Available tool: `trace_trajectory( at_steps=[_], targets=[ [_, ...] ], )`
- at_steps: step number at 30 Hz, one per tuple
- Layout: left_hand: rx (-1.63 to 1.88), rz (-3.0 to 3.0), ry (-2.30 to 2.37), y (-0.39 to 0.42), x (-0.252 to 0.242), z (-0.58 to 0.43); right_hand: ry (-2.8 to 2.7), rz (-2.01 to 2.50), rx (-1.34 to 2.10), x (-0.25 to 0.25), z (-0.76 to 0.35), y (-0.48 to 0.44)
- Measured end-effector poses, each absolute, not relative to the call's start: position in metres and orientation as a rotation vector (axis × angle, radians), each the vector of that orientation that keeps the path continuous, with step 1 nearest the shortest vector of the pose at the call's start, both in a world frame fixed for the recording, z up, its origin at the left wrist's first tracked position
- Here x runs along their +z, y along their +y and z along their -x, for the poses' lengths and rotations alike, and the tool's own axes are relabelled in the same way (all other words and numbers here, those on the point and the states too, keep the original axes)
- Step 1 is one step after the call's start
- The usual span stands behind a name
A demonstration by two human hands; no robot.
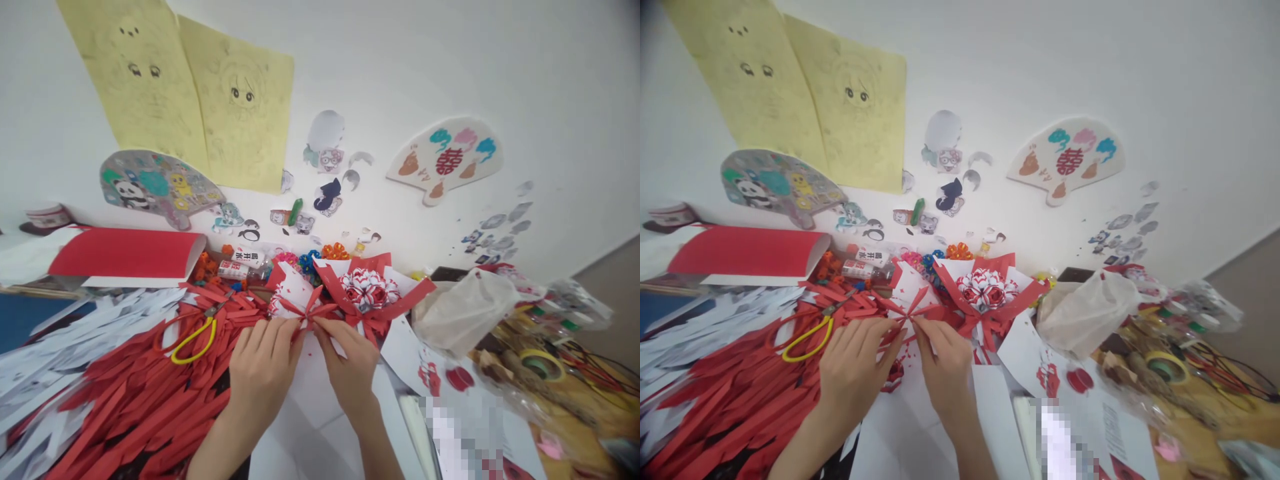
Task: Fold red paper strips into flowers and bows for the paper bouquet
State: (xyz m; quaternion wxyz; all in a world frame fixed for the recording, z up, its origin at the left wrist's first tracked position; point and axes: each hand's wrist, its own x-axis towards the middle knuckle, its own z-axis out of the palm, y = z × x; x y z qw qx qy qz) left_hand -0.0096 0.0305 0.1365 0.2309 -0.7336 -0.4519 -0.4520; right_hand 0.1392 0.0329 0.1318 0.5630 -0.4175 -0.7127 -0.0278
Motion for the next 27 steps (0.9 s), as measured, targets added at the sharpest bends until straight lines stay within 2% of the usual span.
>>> trace_trajectory(
  at_steps=[7,17,27],
  targets=[
    [-1.161,1.836,-1.228,0.036,0.128,0.008,-1.63,0.986,-0.105,0.121,-0.13,0.039],
    [-1.366,1.911,-1.176,0.039,0.117,0.002,-1.574,1.137,0.079,0.129,-0.123,0.034],
    [-1.421,1.882,-1.104,0.032,0.112,0.004,-1.772,0.892,-0.551,0.104,-0.132,0.038]
  ],
)
